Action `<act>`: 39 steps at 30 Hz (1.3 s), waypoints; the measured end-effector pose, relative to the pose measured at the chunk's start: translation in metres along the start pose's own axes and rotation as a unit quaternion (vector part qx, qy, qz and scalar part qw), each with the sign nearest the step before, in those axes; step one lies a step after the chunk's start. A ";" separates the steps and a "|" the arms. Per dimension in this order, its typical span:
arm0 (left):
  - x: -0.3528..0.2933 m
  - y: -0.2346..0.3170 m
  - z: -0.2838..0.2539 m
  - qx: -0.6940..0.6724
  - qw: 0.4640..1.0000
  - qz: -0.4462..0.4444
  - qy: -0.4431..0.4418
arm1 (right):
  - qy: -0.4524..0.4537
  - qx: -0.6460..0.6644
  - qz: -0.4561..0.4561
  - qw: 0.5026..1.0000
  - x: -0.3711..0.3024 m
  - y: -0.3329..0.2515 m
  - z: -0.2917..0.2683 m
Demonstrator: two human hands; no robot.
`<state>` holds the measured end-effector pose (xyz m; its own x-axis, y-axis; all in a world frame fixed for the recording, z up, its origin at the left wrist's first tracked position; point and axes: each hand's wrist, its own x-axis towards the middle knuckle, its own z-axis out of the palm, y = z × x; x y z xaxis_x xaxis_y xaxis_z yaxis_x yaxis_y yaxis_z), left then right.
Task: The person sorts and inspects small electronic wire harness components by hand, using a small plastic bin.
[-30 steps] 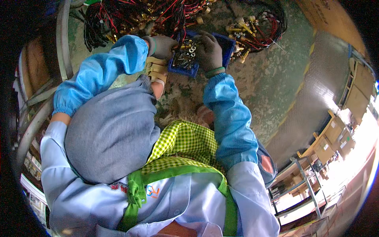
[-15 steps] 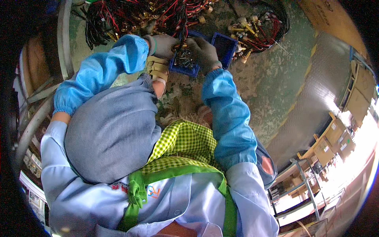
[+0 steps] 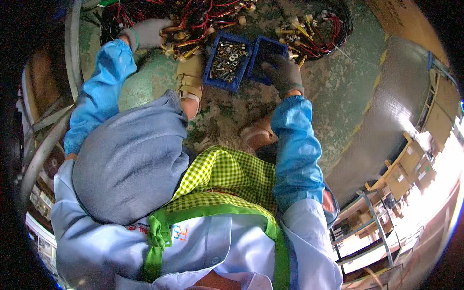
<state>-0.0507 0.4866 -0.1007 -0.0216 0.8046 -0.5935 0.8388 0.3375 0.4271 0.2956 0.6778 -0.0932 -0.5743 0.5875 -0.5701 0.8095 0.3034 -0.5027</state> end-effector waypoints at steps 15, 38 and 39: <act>-0.007 0.086 -0.023 0.033 0.996 -0.034 0.071 | 0.016 -0.226 -0.083 0.971 0.153 -0.033 0.072; 0.019 0.100 0.087 -0.369 0.927 -0.044 0.058 | 0.080 0.059 -0.147 0.984 -0.020 -0.042 0.049; 0.020 0.098 0.085 -0.283 0.957 -0.024 0.061 | 0.093 0.050 -0.169 0.980 -0.015 -0.043 0.046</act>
<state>0.0773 0.4950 -0.1285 -0.1457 0.8205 -0.5527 0.4065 0.5590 0.7227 0.2633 0.6216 -0.0930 -0.7682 0.5952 -0.2359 0.5548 0.4350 -0.7092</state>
